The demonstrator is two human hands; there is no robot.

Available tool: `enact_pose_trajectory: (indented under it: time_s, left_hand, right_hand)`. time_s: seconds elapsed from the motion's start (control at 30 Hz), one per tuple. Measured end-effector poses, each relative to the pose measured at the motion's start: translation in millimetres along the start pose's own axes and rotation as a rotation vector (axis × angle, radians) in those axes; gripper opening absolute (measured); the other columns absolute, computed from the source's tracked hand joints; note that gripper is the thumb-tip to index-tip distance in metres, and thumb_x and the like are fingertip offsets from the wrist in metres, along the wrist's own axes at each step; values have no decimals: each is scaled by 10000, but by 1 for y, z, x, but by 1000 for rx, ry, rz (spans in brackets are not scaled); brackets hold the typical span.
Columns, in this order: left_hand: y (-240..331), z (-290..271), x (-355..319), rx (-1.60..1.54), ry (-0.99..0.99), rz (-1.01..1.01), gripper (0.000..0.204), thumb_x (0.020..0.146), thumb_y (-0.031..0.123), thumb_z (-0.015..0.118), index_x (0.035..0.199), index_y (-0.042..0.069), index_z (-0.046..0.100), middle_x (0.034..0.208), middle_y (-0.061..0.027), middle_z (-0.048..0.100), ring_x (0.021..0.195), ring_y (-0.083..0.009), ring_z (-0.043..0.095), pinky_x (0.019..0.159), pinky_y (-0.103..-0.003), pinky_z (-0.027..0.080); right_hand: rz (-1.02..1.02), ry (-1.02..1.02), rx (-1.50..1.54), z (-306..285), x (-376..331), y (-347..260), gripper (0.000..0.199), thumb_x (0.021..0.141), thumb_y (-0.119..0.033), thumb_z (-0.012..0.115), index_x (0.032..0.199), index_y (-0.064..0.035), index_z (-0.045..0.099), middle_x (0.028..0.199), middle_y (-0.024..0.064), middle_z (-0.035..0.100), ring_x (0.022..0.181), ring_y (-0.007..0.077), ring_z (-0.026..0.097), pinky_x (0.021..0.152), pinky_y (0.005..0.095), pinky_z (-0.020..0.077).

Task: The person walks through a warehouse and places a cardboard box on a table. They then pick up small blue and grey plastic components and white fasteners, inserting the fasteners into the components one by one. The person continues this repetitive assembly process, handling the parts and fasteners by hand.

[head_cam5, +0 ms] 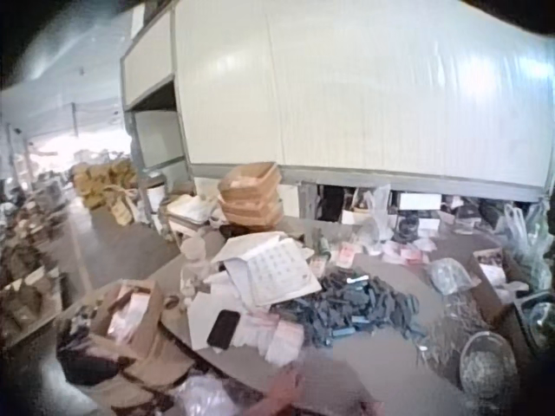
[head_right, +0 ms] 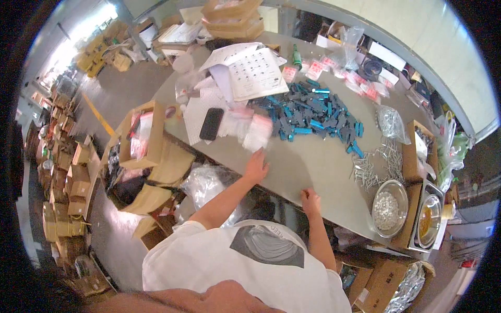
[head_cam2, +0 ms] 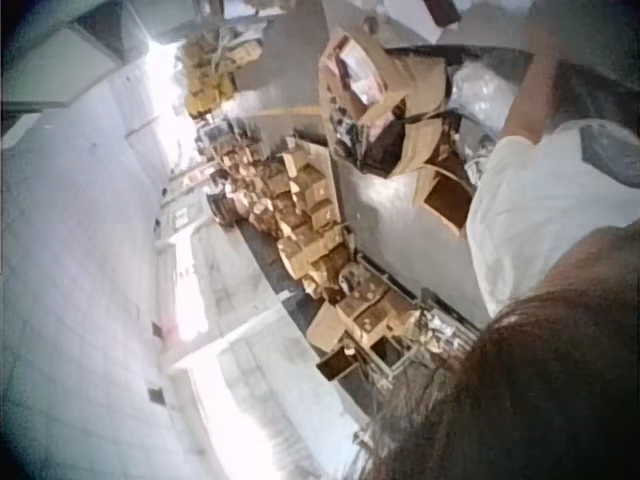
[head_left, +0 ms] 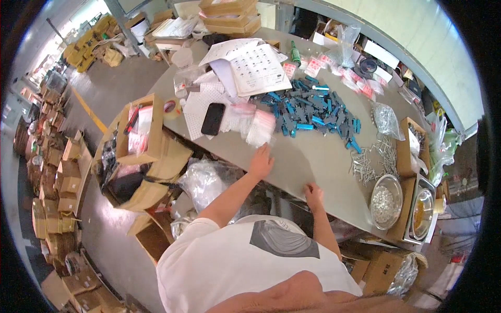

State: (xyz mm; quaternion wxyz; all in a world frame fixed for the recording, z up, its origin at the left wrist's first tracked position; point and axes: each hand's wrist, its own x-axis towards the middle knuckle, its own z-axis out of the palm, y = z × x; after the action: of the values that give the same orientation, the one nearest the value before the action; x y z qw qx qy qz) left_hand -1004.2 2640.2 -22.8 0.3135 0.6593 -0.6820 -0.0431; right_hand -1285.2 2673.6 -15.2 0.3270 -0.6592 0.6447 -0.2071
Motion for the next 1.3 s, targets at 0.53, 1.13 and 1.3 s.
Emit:
enact_pose_trajectory:
  time_s: [0.53, 1.13, 1.3]
  left_hand:
    - [-19, -54, -22, -57, -415, 529, 496, 694, 290, 709, 1109, 67, 556, 1131, -118, 506, 1072, -308, 472, 999, -482, 334]
    - [126, -51, -12, -584, 20, -394, 121, 801, 149, 672, 834, 33, 672, 708, -100, 633, 612, -175, 575, 582, -313, 468]
    - [151, -51, 7, -448, -208, -608, 219, 767, 263, 723, 774, 47, 687, 682, -97, 646, 589, -171, 582, 565, -327, 462]
  right_hand:
    - [95, -349, 33, -41, 80, -18, 238, 843, -260, 591, 858, -26, 632, 740, 127, 652, 633, 204, 641, 609, 336, 503]
    - [-352, -485, -21, -70, 102, 1, 225, 847, -204, 604, 939, -2, 644, 791, 126, 666, 684, 215, 632, 651, 335, 498]
    - [-314, -563, 349, -98, 97, -30, 182, 845, -144, 632, 954, 2, 629, 775, 77, 648, 684, 139, 604, 637, 291, 496]
